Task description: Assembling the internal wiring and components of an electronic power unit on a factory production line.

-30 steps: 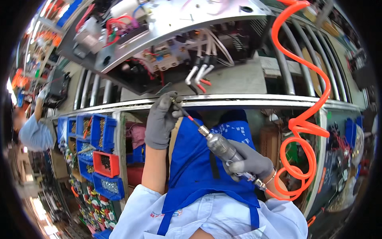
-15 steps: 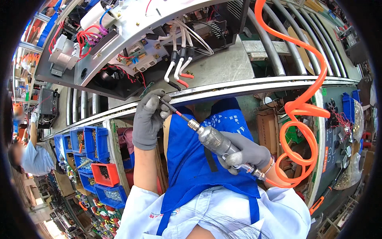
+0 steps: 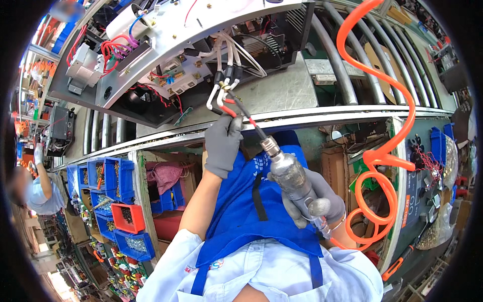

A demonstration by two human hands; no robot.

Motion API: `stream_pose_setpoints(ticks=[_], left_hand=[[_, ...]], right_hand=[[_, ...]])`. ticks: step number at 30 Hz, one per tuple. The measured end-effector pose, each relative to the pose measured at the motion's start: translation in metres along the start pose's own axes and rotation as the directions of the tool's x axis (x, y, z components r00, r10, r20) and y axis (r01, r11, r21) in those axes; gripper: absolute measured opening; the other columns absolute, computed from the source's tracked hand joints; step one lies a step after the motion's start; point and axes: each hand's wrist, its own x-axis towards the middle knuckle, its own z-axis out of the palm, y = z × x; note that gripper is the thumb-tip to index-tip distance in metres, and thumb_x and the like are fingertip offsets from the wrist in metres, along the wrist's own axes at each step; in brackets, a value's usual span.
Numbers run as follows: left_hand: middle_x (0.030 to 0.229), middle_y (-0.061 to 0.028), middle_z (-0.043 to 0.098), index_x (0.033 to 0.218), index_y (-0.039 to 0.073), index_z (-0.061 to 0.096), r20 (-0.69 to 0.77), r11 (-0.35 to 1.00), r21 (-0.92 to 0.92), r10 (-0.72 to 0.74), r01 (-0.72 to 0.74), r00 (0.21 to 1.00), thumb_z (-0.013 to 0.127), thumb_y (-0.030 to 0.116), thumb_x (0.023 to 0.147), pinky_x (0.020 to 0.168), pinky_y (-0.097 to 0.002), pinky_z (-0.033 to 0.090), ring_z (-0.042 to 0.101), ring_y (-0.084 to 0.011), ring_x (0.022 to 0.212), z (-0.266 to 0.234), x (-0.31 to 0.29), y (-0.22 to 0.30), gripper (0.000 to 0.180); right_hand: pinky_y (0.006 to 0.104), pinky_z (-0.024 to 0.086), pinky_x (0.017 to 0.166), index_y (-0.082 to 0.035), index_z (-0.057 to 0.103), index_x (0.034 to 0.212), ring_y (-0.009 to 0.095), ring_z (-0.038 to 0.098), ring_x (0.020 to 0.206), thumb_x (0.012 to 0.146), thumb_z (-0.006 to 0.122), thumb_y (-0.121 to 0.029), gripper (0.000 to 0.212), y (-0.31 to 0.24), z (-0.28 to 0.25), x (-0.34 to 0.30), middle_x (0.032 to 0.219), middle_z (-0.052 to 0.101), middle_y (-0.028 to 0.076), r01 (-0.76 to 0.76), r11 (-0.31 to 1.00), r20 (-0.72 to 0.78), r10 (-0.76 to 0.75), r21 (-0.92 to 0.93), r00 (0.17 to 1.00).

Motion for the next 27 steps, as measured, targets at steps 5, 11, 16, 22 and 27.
stream_pose_setpoints(ticks=[5, 11, 16, 22, 27], left_hand=[[0.080, -0.0086, 0.069, 0.111, 0.001, 0.063, -0.320, 0.951, -0.255, 0.089, -0.176, 0.943, 0.055, 0.025, 0.100, 0.050, -0.0214, 0.047, 0.064, -0.0093, 0.063, -0.035, 0.001, 0.010, 0.028], [0.094, -0.0082, 0.066, 0.122, -0.001, 0.056, -0.037, 0.048, -0.998, -0.134, -0.031, 0.990, 0.055, 0.020, 0.099, 0.050, -0.0203, 0.046, 0.060, -0.0121, 0.070, -0.070, 0.061, 0.033, 0.031], [0.095, -0.0055, 0.063, 0.110, -0.001, 0.056, 0.129, -0.691, -0.693, 0.164, 0.208, 0.978, 0.055, 0.019, 0.098, 0.055, -0.0243, 0.048, 0.053, -0.0132, 0.077, -0.069, 0.076, 0.054, 0.023], [0.094, -0.0041, 0.062, 0.105, 0.007, 0.059, 0.124, -0.660, -0.716, 0.200, 0.227, 0.972, 0.054, 0.037, 0.098, 0.053, -0.0208, 0.042, 0.048, -0.0106, 0.071, -0.039, 0.093, 0.057, 0.031], [0.094, -0.0041, 0.060, 0.124, 0.005, 0.055, 0.057, -0.418, -0.894, 0.257, 0.164, 0.965, 0.052, 0.035, 0.100, 0.049, -0.0192, 0.040, 0.041, -0.0098, 0.066, -0.043, 0.089, 0.079, 0.039]], right_hand=[[0.0252, 0.051, 0.044, 0.008, 0.036, 0.139, 0.016, 0.059, 0.048, 0.064, 0.085, -0.046, 0.105, -0.004, 0.000, -0.010, 0.068, 0.058, 0.012, -0.015, 0.998, -0.111, 0.009, -0.059, 0.994], [0.0256, 0.052, 0.043, 0.012, 0.033, 0.138, 0.018, 0.061, 0.049, 0.067, 0.084, -0.040, 0.101, -0.008, -0.006, -0.008, 0.068, 0.058, 0.013, 0.055, 0.998, -0.078, -0.056, -0.020, 0.995], [0.0279, 0.054, 0.047, 0.012, 0.031, 0.139, 0.020, 0.062, 0.050, 0.069, 0.082, -0.034, 0.098, -0.012, -0.012, -0.010, 0.070, 0.059, 0.015, 0.068, 0.997, -0.059, -0.066, 0.029, 0.996], [0.0348, 0.056, 0.050, 0.013, 0.024, 0.142, 0.025, 0.063, 0.053, 0.069, 0.078, -0.023, 0.098, -0.008, -0.027, -0.007, 0.072, 0.059, 0.018, 0.105, 0.976, 0.086, -0.123, 0.189, 0.989], [0.0357, 0.055, 0.051, 0.014, 0.022, 0.143, 0.028, 0.063, 0.055, 0.068, 0.077, -0.019, 0.099, -0.008, -0.031, -0.001, 0.072, 0.058, 0.021, 0.121, 0.962, 0.136, -0.157, 0.244, 0.978]])
